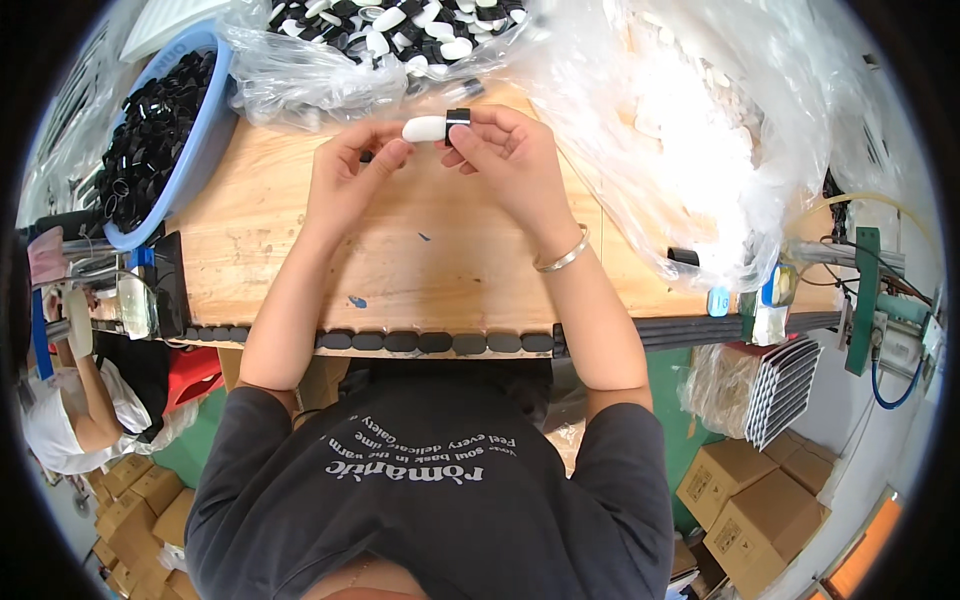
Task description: Assembling small black plastic caps by inserting white circular pads into them.
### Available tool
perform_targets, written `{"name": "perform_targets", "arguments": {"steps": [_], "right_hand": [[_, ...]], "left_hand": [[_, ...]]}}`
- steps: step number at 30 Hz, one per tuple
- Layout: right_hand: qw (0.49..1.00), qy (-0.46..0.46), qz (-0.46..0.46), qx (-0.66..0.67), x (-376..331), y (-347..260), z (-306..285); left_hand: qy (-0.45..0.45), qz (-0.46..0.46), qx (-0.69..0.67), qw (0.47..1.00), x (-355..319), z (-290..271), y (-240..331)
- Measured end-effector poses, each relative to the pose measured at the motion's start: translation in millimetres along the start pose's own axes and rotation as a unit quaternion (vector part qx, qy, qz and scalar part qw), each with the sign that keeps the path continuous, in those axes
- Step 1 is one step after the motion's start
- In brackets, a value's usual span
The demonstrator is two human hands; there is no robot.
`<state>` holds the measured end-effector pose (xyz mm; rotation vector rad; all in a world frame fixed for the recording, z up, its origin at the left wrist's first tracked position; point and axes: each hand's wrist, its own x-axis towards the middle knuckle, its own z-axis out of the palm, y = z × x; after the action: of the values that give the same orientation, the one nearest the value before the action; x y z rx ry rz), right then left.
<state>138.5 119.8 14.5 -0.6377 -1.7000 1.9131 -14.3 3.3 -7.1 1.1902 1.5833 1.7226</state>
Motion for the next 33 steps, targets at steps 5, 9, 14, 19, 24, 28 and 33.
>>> {"name": "perform_targets", "arguments": {"steps": [5, 9, 14, 19, 24, 28, 33], "right_hand": [[1.0, -0.015, -0.013, 0.0, -1.4, -1.0, 0.3], [0.998, -0.028, -0.044, -0.043, -1.6, -4.4, 0.5], [0.998, -0.009, -0.042, -0.04, 0.0, -7.5, -1.0], [0.975, -0.003, -0.015, -0.221, 48.4, -57.1, -7.4], [0.959, -0.041, -0.258, -0.109, 117.7, -88.7, 11.1], [0.971, 0.043, -0.213, -0.104, 92.6, -72.6, -12.9], [0.913, 0.32, -0.208, -0.146, 33.9, -49.1, -135.7]], "left_hand": [[-0.001, -0.047, -0.051, 0.998, -2.4, -5.4, -2.1], [0.066, -0.016, -0.06, 0.996, -1.8, -10.9, -1.8], [-0.005, 0.051, 0.101, 0.994, 0.7, -14.7, 6.8], [-0.01, 0.004, 0.281, 0.96, 3.8, -37.3, 32.2], [-0.016, -0.07, 0.472, 0.879, 10.8, -47.4, 32.5], [-0.07, 0.143, 0.429, 0.889, 12.9, -45.9, 13.4], [-0.098, 0.125, 0.445, 0.881, -5.9, -28.8, 2.5]]}}
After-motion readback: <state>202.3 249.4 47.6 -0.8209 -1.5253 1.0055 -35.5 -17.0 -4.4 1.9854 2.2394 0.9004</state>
